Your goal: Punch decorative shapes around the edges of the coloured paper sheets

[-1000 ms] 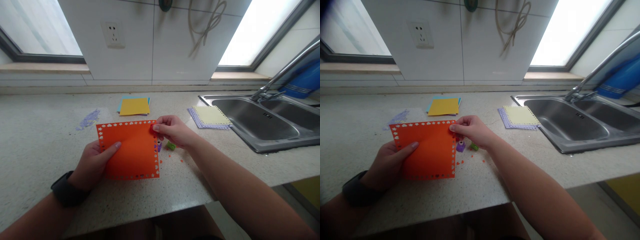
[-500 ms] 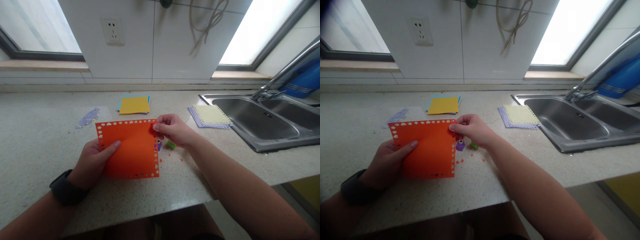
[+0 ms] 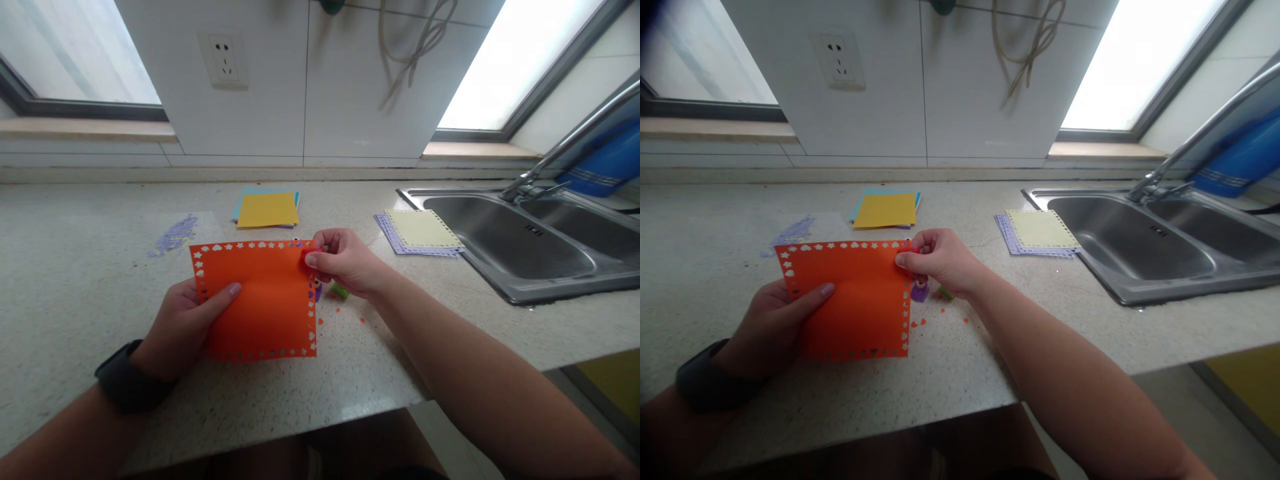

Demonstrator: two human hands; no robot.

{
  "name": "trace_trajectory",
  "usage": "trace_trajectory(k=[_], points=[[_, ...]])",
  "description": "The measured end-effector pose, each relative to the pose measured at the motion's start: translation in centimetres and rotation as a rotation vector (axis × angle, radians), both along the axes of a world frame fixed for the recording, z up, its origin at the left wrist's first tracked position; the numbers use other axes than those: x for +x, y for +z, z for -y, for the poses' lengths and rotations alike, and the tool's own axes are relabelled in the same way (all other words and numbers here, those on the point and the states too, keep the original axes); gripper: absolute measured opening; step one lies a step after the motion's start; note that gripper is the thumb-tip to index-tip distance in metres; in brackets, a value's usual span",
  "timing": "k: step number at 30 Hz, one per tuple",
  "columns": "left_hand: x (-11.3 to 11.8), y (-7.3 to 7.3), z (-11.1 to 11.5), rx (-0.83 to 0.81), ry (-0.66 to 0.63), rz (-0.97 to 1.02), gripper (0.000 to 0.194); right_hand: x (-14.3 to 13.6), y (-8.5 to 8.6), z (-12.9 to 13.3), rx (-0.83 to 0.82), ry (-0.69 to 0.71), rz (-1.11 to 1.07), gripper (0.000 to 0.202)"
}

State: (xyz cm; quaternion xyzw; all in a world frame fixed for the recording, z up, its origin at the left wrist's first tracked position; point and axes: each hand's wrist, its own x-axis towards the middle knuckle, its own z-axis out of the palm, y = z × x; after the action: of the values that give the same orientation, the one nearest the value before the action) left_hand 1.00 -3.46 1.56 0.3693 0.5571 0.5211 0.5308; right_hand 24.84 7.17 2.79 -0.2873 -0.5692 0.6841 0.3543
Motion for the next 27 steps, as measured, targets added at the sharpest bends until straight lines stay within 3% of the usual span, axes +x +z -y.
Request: trace_trajectory(k=[8,12,18,23,27], points=[[0.1,0.0,0.0,-0.004,0.006,-0.005,0.034,0.0,0.0,0.0,0.007,0.052,-0.025,0.034],[0.1,0.0,0.0,-0.007,0.023,-0.013,0.032,0.2,0.8,-0.1,0.000,0.052,-0.022,0.031],[0.2,0.1,-0.1,-0.003,0.015,0.034,0.026,1.6,1.9,-1.0,0.008,-0.082,-0.039,0.020],[0.1,-0.1,-0.1,0.014,0.011,0.060,0.034,2.5,1.1,-2.8,0.135,-0.296,0.143,0.023],[0.2,0.0,-0.1,0.007,0.007,0.059,0.034,2.9,0.3,-3.7,0.197,-0.366,0.303,0.023]])
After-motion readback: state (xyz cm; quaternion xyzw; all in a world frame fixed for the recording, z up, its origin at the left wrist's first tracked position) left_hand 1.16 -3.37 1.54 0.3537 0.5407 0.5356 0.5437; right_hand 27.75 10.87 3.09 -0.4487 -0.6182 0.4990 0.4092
